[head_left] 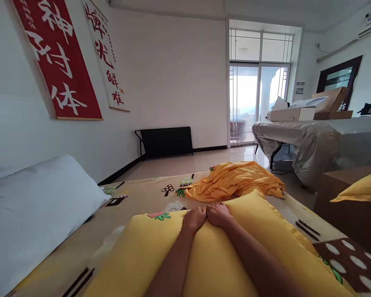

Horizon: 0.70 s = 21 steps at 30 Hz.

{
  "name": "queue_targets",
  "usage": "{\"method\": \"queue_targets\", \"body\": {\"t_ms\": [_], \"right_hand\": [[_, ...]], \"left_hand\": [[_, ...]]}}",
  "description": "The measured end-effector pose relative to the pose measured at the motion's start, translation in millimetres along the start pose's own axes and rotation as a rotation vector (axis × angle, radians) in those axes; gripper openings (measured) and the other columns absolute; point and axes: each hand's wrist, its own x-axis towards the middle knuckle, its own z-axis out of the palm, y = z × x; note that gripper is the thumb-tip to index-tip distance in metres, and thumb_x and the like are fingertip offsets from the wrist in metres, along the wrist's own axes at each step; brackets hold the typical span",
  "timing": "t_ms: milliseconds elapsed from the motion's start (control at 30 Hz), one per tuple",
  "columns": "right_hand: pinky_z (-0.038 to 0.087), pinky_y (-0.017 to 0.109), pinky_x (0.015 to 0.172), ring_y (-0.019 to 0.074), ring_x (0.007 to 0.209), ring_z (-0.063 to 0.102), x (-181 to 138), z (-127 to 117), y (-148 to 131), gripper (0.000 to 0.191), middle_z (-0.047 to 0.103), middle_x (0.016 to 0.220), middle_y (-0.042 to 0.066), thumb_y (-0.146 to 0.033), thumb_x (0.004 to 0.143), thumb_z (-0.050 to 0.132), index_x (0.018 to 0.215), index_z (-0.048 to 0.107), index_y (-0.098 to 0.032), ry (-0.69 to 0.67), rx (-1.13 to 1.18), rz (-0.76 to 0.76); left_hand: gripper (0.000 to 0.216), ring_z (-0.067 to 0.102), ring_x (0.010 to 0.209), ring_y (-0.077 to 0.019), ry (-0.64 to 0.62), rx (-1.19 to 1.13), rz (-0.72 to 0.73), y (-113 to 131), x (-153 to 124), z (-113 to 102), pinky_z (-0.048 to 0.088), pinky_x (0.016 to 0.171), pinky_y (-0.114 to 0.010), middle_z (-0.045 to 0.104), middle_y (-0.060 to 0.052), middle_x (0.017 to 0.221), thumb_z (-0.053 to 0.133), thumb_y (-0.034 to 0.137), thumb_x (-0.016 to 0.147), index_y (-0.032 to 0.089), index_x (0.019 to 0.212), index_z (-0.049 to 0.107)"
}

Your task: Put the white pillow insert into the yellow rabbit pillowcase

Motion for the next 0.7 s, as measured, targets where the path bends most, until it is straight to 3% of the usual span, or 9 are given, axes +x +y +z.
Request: {"method": "queue_targets", "body": {"t_ms": [133,367,533,700], "right_hand": [[0.038,0.041,0.094,0.0247,0.107,0.061,4.0,15.4,14.3,0.039,0.069,0.112,0.013,-0.027,0.094,0.030,0.105,0.066,-0.017,0.045,0.058,0.001],[0.038,0.038,0.092,0.0241,0.105,0.061,5.8,3.9,25.0,0.041,0.069,0.113,0.008,-0.035,0.093,0.031,0.105,0.068,-0.022,0.051,0.169,-0.018],[0.038,0.040,0.093,0.0275,0.105,0.060,-1.6,-6.2,57.0,0.054,0.069,0.111,0.010,-0.054,0.092,0.028,0.099,0.070,-0.021,0.001,0.286,-0.025],[0.045,0.032,0.085,0.0213,0.094,0.061,-16.4,-4.7,106.3,0.060,0.069,0.105,0.004,-0.062,0.091,0.025,0.100,0.069,-0.022,-0.020,0.480,-0.061]], "left_hand": [[0.033,0.060,0.101,-0.0204,-0.045,-0.002,-0.013,-2.6,3.2,6.5,0.047,0.092,-0.045,0.063,-0.009,0.108,0.051,0.041,0.091,0.013,0.105,0.061],[0.032,0.061,0.096,-0.0183,-0.045,-0.118,0.067,-17.0,4.4,-10.6,0.048,0.089,-0.041,0.066,-0.007,0.102,0.049,0.043,0.091,0.014,0.098,0.063],[0.038,0.062,0.098,-0.0221,-0.025,-0.131,-0.004,-68.5,-6.1,-23.5,0.045,0.087,-0.037,0.069,-0.011,0.105,0.038,0.039,0.091,0.016,0.091,0.068],[0.055,0.057,0.114,-0.0305,-0.020,-0.087,-0.118,-141.8,-18.0,-28.5,0.042,0.094,-0.039,0.063,-0.014,0.123,0.025,0.044,0.086,0.018,0.109,0.068]]}}
